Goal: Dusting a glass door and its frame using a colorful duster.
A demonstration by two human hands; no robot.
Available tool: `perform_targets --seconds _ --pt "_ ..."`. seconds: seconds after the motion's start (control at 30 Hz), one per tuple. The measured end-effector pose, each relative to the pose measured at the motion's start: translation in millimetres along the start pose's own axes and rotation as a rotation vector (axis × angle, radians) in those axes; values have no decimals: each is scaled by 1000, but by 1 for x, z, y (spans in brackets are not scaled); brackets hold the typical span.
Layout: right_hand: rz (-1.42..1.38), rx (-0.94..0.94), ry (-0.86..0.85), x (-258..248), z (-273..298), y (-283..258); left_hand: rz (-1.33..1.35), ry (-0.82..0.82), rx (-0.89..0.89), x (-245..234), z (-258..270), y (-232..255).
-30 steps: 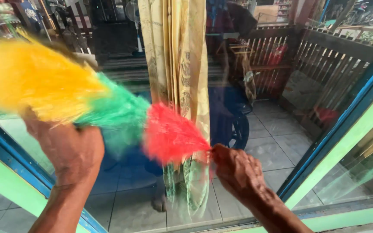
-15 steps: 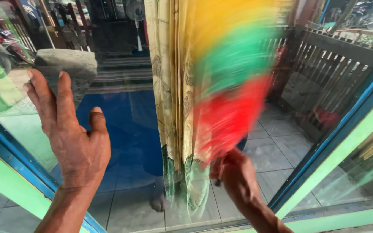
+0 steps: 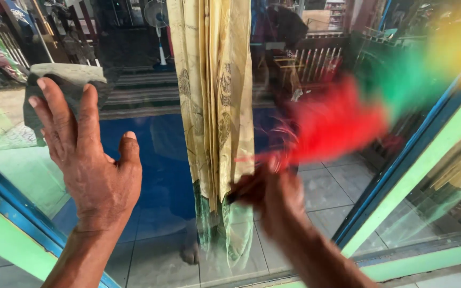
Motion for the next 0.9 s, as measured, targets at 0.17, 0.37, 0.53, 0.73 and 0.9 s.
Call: perform_targets --seconds 0.17,0.37,0.53,0.73,0.9 --pt "-374 498 48 20 42 36 1 -18 -13 -2 3 -1" --pt "160 -78 -328 43 24 11 -24 -15 10 -8 -2 5" --pt "-511 637 -24 41 45 76 10 -77 15 -13 -3 2" --pt "-107 193 -177 40 32 49 8 -98 38 -18 -4 0" --pt "-376 513 -45 19 6 140 46 -106 66 -24 -4 -4"
Point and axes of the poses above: each hand's wrist, its own z-axis away from the middle knuckle, its own x-axis out of the palm, y = z × x, the point moved 7 cm from there along -z, towards the middle knuckle, and after that the axes turned 6 degrees about y, right-handed, at the moved point
